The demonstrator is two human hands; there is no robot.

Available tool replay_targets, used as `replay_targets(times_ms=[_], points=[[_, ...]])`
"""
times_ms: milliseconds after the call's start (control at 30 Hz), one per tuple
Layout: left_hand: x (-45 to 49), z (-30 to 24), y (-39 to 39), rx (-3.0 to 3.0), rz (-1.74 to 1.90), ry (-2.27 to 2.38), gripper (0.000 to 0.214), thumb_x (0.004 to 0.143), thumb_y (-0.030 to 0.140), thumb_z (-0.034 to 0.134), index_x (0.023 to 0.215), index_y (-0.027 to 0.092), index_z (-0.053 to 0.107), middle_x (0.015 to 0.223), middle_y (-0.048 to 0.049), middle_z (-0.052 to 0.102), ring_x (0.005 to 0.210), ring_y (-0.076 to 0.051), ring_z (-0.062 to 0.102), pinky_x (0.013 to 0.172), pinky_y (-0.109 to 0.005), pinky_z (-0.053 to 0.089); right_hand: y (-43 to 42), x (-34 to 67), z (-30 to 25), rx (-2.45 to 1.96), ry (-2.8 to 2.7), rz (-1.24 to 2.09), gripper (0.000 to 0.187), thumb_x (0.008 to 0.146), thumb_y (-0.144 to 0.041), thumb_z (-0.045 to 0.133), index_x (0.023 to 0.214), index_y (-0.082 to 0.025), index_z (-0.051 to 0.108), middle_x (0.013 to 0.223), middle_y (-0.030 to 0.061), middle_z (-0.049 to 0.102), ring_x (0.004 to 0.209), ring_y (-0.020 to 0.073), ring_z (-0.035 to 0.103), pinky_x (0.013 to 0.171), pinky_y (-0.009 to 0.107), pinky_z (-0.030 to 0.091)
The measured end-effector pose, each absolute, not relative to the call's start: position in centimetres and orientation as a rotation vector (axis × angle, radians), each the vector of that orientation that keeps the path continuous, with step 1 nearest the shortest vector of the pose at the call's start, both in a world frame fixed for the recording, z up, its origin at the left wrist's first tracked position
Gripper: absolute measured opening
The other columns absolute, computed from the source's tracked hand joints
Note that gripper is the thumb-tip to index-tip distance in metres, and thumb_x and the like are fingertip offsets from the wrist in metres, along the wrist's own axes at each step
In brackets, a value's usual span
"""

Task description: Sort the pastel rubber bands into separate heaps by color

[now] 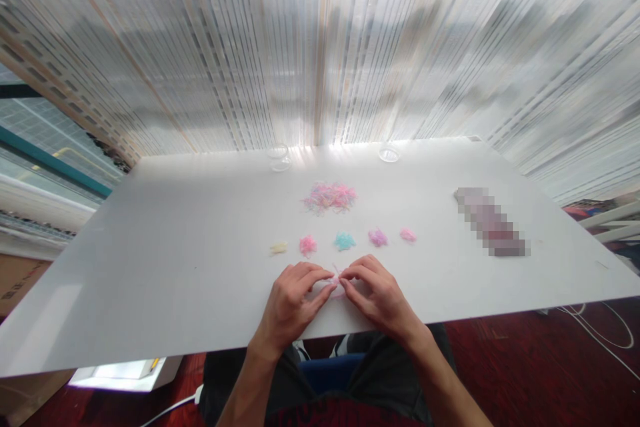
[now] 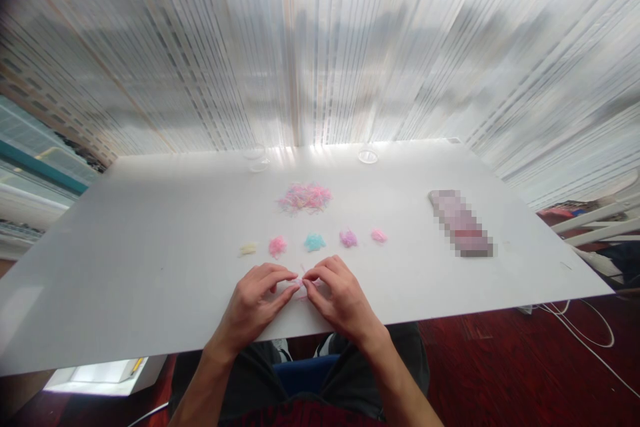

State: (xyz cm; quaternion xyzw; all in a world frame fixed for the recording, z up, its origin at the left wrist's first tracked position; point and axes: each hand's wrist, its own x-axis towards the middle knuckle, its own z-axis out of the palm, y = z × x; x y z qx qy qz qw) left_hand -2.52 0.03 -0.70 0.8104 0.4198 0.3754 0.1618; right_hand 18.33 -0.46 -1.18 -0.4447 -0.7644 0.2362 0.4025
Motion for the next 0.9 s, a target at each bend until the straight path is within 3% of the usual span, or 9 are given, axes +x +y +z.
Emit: replay_targets(times_ms=[233,433,667,900], points=[[-2.5,-0.67,0.13,2.305,1.067,1.182,0.01,0.1,0.025,0.062,0.101,0.022,0.072,0.093,-0.0045,0.076,0.085,-0.018,0.069,0.078,-0.033,0.051,-0.44,18.34,-0.8,-1.131,-1.911,0.642,0.007,0.096,-0.018,0.064,0.096,-0.023,0.069,0.089,0.0055,0.067,0.086,0.021,0.065,0.076,0.034,0.056],[-2.51,-0.64,0.05,2.292,1.097,1.219,0.012,0.1,0.027,0.063,0.1,0.021,0.073,0.09,-0.0046,0.075,0.069,-0.015,0.063,0.072,-0.031,0.051,-0.54,18.31,-0.68,-1.118,-1.919,0.615,0.012,0.093,-0.021,0.066,0.105,-0.023,0.069,0.094,0.007,0.069,0.088,0.0221,0.065,0.077,0.035,0.058],[-2.45,-0.49,0.01,2.28,1.095,1.212,0.009,0.099,0.026,0.065,0.098,0.02,0.073,0.089,-0.0037,0.075,0.071,-0.015,0.064,0.072,-0.031,0.05,-0.55,18.45,-0.8,-1.106,-1.899,0.64,0.006,0.096,-0.021,0.064,0.097,-0.023,0.07,0.089,0.0055,0.068,0.084,0.0201,0.065,0.075,0.033,0.056],[-2.48,-0.62,0.06,2.289,1.072,1.208,0.013,0.1,0.027,0.063,0.098,0.021,0.074,0.089,-0.0049,0.076,0.074,-0.016,0.067,0.074,-0.031,0.053,-0.57,18.39,-0.83,-1.116,-1.869,0.621,0.011,0.096,-0.027,0.067,0.106,-0.023,0.071,0.09,0.0057,0.069,0.082,0.0196,0.067,0.074,0.032,0.058]])
